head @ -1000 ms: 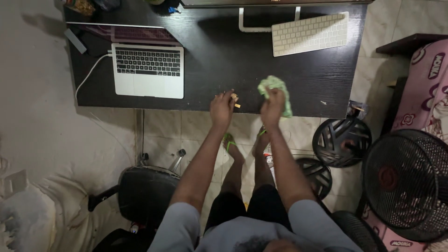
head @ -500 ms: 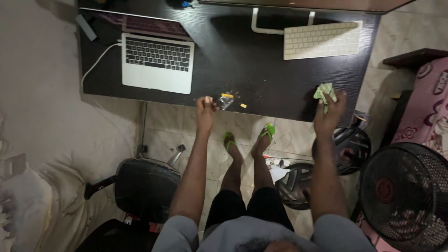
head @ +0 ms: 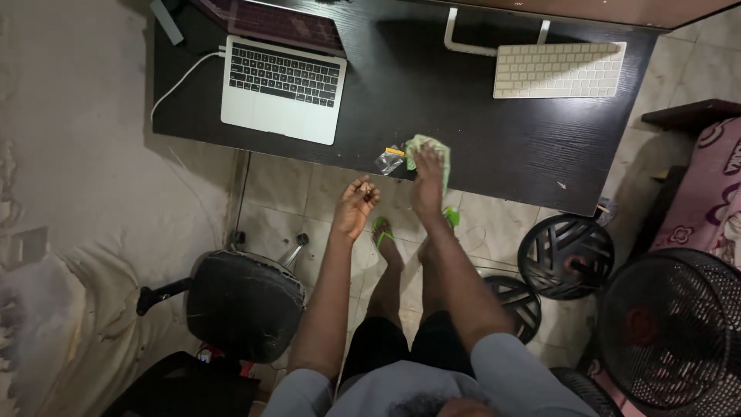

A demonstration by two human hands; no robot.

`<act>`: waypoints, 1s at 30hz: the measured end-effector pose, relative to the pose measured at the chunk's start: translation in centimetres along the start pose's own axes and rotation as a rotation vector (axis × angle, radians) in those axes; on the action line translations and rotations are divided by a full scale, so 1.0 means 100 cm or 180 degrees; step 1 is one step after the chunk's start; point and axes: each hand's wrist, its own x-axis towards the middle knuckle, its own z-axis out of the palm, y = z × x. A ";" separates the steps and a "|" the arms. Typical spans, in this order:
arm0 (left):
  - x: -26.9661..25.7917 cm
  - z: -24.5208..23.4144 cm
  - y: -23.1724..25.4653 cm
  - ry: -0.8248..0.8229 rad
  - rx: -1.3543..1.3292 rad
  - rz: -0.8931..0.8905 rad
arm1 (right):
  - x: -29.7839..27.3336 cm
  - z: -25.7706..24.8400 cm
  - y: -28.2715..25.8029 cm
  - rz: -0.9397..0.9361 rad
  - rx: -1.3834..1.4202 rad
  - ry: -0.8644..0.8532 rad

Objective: Clean and wipe a computer monitor, keyboard, and laptop on a desk using a cloth.

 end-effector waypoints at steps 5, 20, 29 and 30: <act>-0.001 -0.026 0.000 0.0084 0.0299 -0.0181 | 0.001 -0.012 0.059 0.0837 0.3696 0.1416; 0.042 0.034 -0.014 0.1432 0.3498 0.0552 | 0.034 0.005 0.021 0.0225 0.0169 0.0588; 0.053 -0.030 -0.027 0.0966 0.3431 0.1199 | 0.029 0.004 0.013 0.1391 0.3914 0.1029; 0.043 -0.030 -0.021 0.0965 0.3437 0.1200 | 0.026 -0.002 0.041 0.1392 0.3918 0.1033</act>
